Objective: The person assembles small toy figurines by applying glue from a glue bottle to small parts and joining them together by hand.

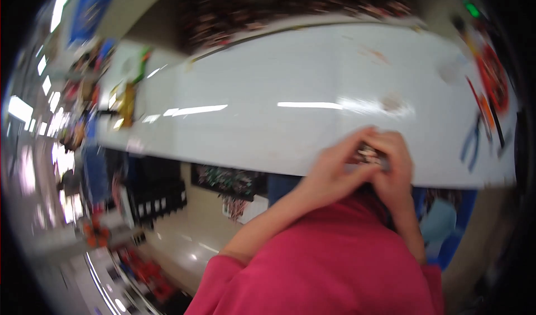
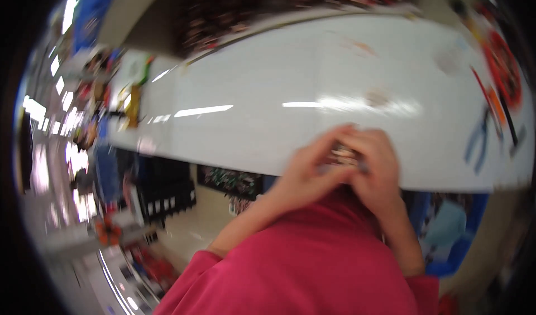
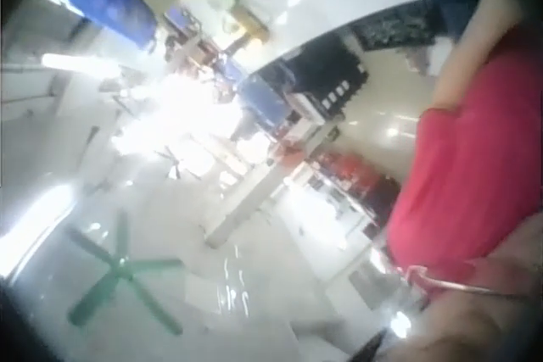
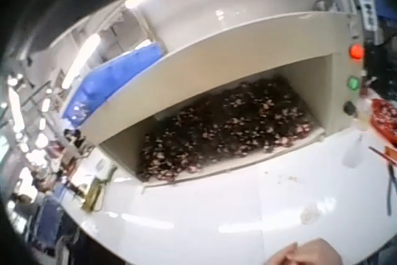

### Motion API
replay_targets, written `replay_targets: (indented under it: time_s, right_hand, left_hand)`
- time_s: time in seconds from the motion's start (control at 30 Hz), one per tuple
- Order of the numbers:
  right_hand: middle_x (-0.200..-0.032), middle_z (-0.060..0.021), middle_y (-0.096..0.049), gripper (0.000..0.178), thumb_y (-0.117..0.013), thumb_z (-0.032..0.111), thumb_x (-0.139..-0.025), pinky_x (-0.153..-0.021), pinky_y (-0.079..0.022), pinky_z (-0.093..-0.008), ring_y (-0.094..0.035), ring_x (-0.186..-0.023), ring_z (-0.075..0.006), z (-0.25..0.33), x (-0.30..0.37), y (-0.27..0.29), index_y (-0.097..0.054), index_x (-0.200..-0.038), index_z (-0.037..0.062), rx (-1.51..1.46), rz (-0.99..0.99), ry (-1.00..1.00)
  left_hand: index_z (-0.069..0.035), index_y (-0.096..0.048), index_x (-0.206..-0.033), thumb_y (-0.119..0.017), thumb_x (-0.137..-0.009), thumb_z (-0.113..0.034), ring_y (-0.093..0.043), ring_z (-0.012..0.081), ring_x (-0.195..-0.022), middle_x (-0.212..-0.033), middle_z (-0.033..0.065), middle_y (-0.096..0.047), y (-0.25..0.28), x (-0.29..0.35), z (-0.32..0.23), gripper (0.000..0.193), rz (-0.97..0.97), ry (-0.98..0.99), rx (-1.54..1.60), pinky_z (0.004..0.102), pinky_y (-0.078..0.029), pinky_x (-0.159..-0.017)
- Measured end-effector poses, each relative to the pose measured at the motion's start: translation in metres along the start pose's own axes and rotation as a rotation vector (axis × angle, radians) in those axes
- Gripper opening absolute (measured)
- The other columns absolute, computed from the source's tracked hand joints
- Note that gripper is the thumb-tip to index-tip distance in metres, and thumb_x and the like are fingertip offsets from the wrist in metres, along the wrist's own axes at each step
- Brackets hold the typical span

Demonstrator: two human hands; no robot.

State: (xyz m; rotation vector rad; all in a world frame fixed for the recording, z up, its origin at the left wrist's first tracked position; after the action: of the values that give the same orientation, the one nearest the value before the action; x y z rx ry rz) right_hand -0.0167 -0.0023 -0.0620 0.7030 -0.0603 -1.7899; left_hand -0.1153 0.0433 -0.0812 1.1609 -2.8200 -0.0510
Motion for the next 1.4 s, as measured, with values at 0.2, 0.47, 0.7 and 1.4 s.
replay_targets:
  time_s: [0.2,0.47,0.7,1.4]
  right_hand:
    - [-0.104,-0.0121,-0.054,0.032,-0.060,0.019,-0.085,-0.081,-0.045,-0.0311,-0.055,-0.093,-0.0221,0.006,0.024,-0.012,-0.056,-0.109,-0.0005,-0.110,-0.026,-0.178]
    - [-0.108,-0.0058,-0.050,0.033,-0.063,0.016,-0.087,-0.086,-0.043,-0.0275,-0.052,-0.096,-0.0148,0.011,0.034,-0.030,-0.050,-0.114,0.0008,-0.183,0.034,-0.192]
    - [-0.104,-0.0074,-0.051,0.028,-0.059,0.009,-0.085,-0.080,-0.044,-0.0266,-0.052,-0.091,-0.0154,0.010,0.029,-0.028,-0.052,-0.111,-0.0001,-0.173,-0.005,-0.207]
    - [-0.103,-0.0084,-0.052,0.027,-0.058,0.007,-0.083,-0.082,-0.045,-0.0276,-0.054,-0.092,-0.0168,0.009,0.026,-0.019,-0.054,-0.109,-0.0006,-0.167,-0.015,-0.191]
  left_hand:
    - [0.004,-0.042,-0.129,-0.065,-0.083,-0.018,-0.063,0.0212,-0.088,-0.104,0.0172,-0.061,0.007,0.024,-0.013,0.057,0.027,-0.063,0.114,0.0317,-0.052,-0.077]
    - [0.006,-0.043,-0.127,-0.064,-0.083,-0.022,-0.064,0.0257,-0.085,-0.097,0.0192,-0.063,0.021,0.049,-0.019,0.057,-0.038,-0.107,0.112,0.0333,-0.051,-0.076]
    - [0.005,-0.043,-0.127,-0.063,-0.083,-0.022,-0.064,0.0252,-0.084,-0.097,0.0189,-0.063,0.019,0.042,-0.017,0.055,-0.024,-0.110,0.108,0.0325,-0.051,-0.074]
    - [0.001,-0.041,-0.132,-0.062,-0.085,-0.025,-0.063,0.0255,-0.085,-0.093,0.0173,-0.064,0.010,0.034,-0.016,0.058,0.006,-0.081,0.069,0.0326,-0.050,-0.076]
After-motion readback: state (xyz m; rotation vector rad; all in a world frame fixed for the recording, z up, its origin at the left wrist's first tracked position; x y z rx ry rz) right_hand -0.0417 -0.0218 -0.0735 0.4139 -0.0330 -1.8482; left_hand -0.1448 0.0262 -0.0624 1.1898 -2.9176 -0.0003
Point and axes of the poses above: each hand's wrist, its own x-axis away from the middle knuckle, its own y-axis out of the back of the hand, z = x × y, the point moved 9 cm from there along -x, towards the middle knuckle
